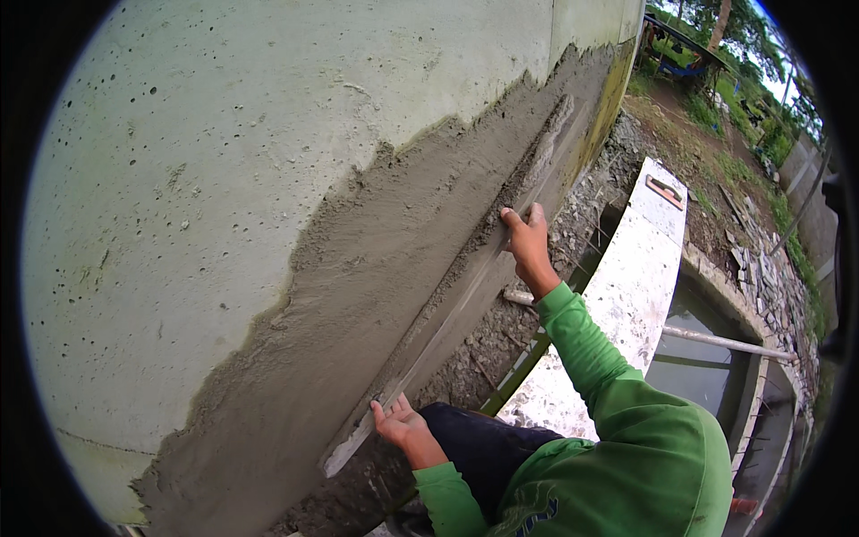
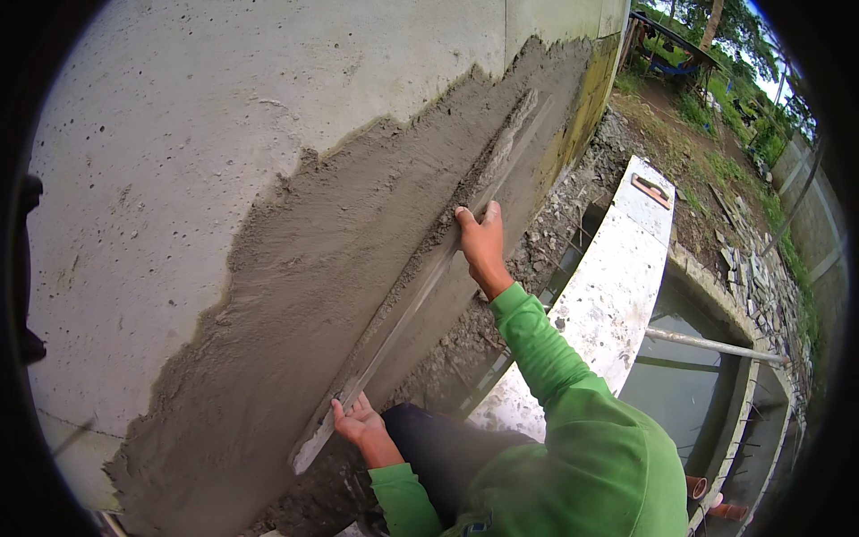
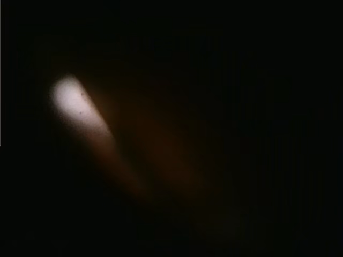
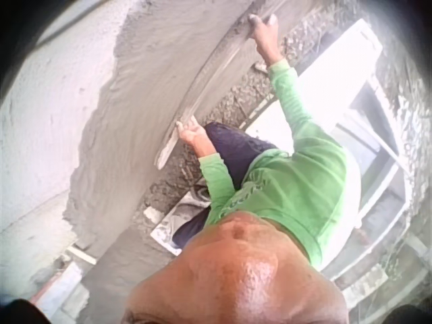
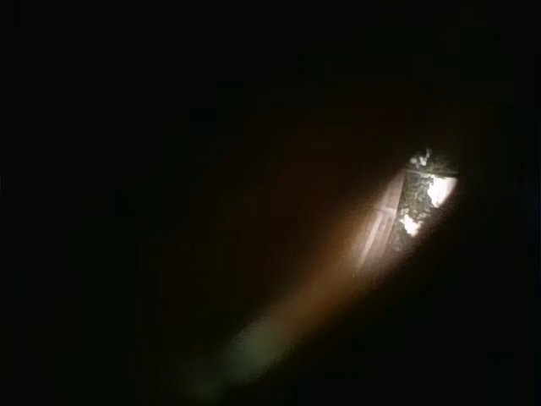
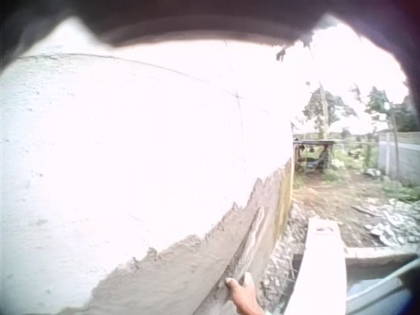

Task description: The person applies and smooths wet cement onto a vertical wall using a trowel and a long straightedge. They repeatedly scoop cement from a bucket, spread it on the wall, and level the surface with the straightedge.

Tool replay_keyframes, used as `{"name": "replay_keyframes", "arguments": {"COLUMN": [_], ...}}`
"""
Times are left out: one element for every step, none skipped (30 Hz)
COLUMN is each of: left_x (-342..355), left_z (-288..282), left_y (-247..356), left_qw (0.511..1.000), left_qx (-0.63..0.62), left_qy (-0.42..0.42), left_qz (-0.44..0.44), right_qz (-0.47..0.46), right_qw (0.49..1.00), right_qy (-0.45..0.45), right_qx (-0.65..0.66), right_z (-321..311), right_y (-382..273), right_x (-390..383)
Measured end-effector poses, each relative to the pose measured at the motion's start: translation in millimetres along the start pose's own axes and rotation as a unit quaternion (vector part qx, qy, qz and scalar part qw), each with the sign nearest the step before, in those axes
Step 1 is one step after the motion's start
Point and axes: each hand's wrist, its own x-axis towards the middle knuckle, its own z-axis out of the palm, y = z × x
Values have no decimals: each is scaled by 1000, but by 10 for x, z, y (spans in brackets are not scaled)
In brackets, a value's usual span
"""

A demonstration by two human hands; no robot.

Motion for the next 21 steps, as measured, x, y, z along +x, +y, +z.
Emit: {"name": "replay_keyframes", "arguments": {"left_x": [3, 248, 351, 524, 604, 657, 622, 593, 497, 400, 309, -98, -94, -184, -284, -360, -287, -245, -223, -193, -197], "left_z": [-30, -242, -385, -561, -651, -756, -753, -769, -753, -719, -695, -391, -369, -247, -109, 20, 54, 127, 209, 227, 292], "left_y": [115, 275, 368, 548, 757, 997, 1123, 1119, 1062, 957, 769, 415, 217, -50, -299, -549, -758, -923, -983, -899, -782], "left_qw": [1000, 999, 999, 998, 998, 996, 993, 994, 994, 993, 992, 996, 995, 997, 996, 994, 990, 990, 991, 992, 993], "left_qx": [-2, -32, -35, -45, -57, -73, -91, -74, -59, -50, -15, 3, 8, -5, 18, 19, 24, 7, -10, -7, -5], "left_qy": [26, -4, -10, -27, -9, -16, -25, -35, -44, -56, -86, -55, -91, -72, -73, -67, -95, -84, -74, -64, -54], "left_qz": [9, 7, 16, 28, 32, 49, 64, 75, 86, 96, 90, 64, 27, -23, -50, -79, -98, -109, -115, -108, -103], "right_qz": [-20, -33, -65, -40, 10, 63, 67, 71, 74, 63, 58, 50, 38, 15, 11, 8, 14, 25, 39, 37, 34], "right_qw": [1000, 998, 995, 994, 994, 983, 982, 980, 978, 984, 988, 992, 990, 995, 998, 999, 1000, 1000, 999, 999, 999], "right_qy": [-6, -18, -20, -54, -105, -156, -159, -162, -165, -134, -109, -78, -32, -6, -3, 7, 11, 8, 2, 11, 20], "right_qx": [-14, -53, -67, -83, -10, 68, 80, 92, 103, 94, 93, 83, 132, 98, 61, 43, 4, -12, -23, -27, -32], "right_z": [101, 222, 273, 320, 377, 408, 364, 318, 289, 203, 48, -157, -173, -351, -457, -563, -634, -613, -553, -507, -431], "right_y": [-40, -93, -7, 49, -61, -186, -172, -144, -118, -89, -8, 23, -161, -38, -90, -108, -70, -131, -191, -182, -210], "right_x": [-184, -390, -523, -681, -922, -1126, -1150, -1158, -1152, -1027, -827, -571, -392, -20, 255, 559, 879, 1046, 1091, 1029, 902]}}
